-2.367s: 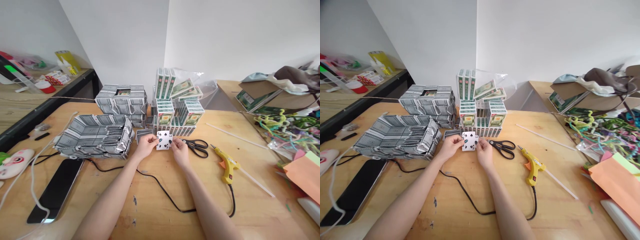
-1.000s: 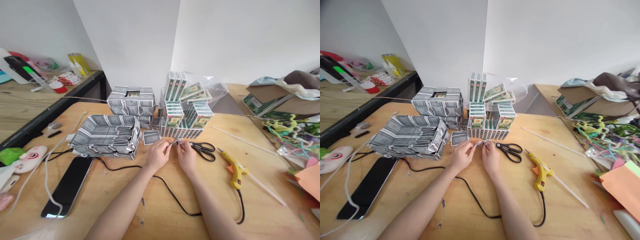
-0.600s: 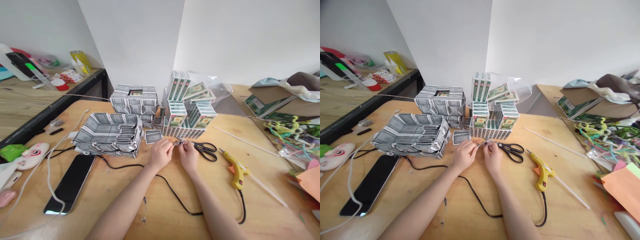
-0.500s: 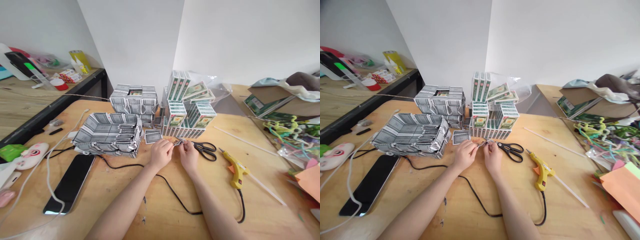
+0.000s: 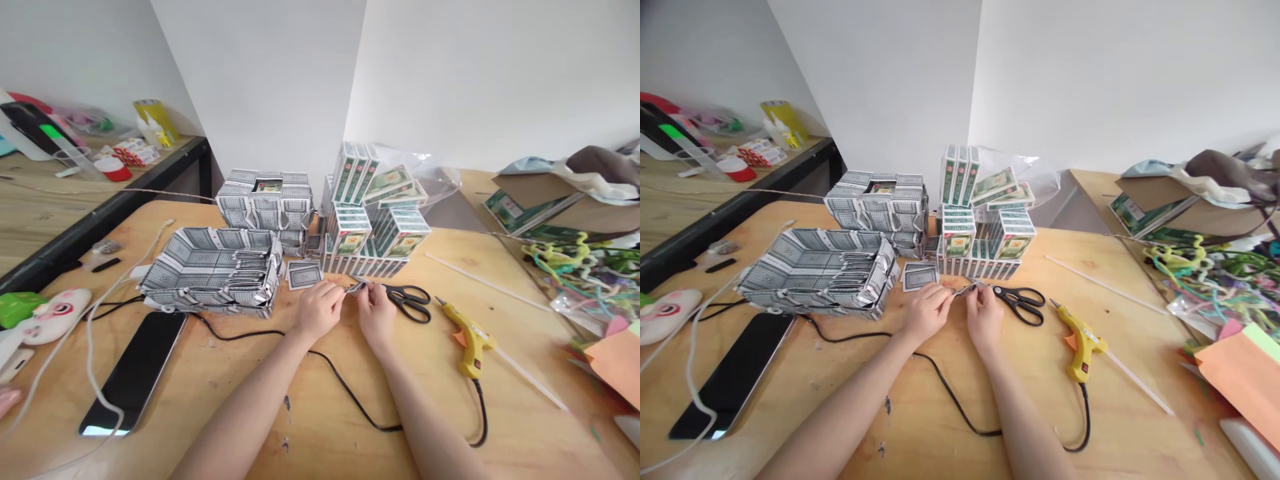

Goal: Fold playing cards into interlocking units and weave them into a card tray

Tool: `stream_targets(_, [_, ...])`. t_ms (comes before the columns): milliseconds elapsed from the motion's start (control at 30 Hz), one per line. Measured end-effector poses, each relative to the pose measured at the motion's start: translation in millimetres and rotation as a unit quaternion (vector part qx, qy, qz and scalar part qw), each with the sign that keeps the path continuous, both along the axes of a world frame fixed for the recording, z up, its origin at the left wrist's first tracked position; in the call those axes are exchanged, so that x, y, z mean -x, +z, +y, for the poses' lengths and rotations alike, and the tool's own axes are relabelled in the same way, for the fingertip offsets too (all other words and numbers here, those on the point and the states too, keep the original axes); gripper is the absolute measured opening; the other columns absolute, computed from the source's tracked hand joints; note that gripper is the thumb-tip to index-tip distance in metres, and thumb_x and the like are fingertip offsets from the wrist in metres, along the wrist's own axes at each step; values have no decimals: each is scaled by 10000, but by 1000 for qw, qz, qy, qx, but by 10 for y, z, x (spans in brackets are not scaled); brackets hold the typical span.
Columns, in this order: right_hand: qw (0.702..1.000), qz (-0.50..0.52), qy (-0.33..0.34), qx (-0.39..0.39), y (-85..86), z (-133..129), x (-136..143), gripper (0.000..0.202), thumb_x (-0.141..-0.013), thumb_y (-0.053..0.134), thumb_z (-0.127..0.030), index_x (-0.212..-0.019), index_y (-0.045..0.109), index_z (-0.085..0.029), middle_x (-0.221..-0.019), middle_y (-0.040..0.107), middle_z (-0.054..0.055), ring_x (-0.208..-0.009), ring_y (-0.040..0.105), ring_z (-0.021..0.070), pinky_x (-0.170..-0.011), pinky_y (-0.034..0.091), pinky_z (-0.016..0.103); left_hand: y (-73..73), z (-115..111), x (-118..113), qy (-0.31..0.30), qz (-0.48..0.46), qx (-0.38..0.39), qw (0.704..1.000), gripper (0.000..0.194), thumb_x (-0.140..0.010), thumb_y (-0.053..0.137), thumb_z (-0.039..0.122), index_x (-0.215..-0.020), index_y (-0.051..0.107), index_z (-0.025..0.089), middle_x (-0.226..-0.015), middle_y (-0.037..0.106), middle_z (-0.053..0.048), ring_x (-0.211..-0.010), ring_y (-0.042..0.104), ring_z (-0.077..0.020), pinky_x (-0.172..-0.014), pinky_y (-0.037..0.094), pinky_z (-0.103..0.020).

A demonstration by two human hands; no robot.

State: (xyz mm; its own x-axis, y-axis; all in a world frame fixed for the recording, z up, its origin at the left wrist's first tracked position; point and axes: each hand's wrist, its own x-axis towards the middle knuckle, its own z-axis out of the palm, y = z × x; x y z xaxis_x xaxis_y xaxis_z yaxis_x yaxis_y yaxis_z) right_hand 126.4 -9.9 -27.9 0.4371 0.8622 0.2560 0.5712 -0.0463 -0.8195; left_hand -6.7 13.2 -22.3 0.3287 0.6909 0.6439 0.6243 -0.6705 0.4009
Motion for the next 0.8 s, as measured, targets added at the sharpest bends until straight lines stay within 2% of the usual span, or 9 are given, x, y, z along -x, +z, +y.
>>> stream_targets(133, [990, 117, 71, -30, -16, 43, 19, 275, -768, 459, -359, -920, 592, -173, -867, 671, 65, -759, 622, 178, -676, 469, 269, 4, 16, 21, 22, -50, 11, 998, 149, -825, 443, 167, -702, 527, 179, -628, 554, -21, -640, 503, -139, -597, 383, -253])
stream_targets(233, [981, 161, 107, -24, -50, 76, 11, 264, -742, 492, -358, -879, 609, -166, -892, 676, 71, -814, 629, 192, -731, 482, 293, 19, 26, 22, 29, -89, 18, 995, 154, -829, 445, 179, -696, 523, 181, -627, 559, -20, -625, 511, -135, -589, 383, -248])
stream_targets(333, [986, 138, 92, -10, -76, 84, -9, 254, -738, 498, -369, -833, 623, -169, -862, 686, 66, -798, 638, 202, -724, 487, 304, 32, 38, 19, 30, -110, 32, 993, 165, -831, 446, 195, -685, 522, 183, -627, 564, -20, -623, 518, -134, -587, 388, -246])
stream_targets(567, [999, -8, 51, -14, -11, 28, -11, 256, -776, 468, -370, -760, 646, -187, -750, 700, 49, -721, 649, 206, -656, 461, 277, 45, 38, -2, 30, -123, 43, 991, 157, -823, 464, 201, -679, 523, 180, -630, 569, -15, -613, 520, -126, -576, 393, -237])
stream_targets(800, [1000, -26, 10, 8, 30, -10, 17, 258, -790, 450, -356, -737, 635, -184, -738, 689, 44, -692, 635, 189, -636, 434, 260, -9, -38, -86, -13, -66, 5, 998, 186, -826, 455, 188, -651, 517, 174, -598, 538, -16, -594, 497, -121, -586, 391, -244])
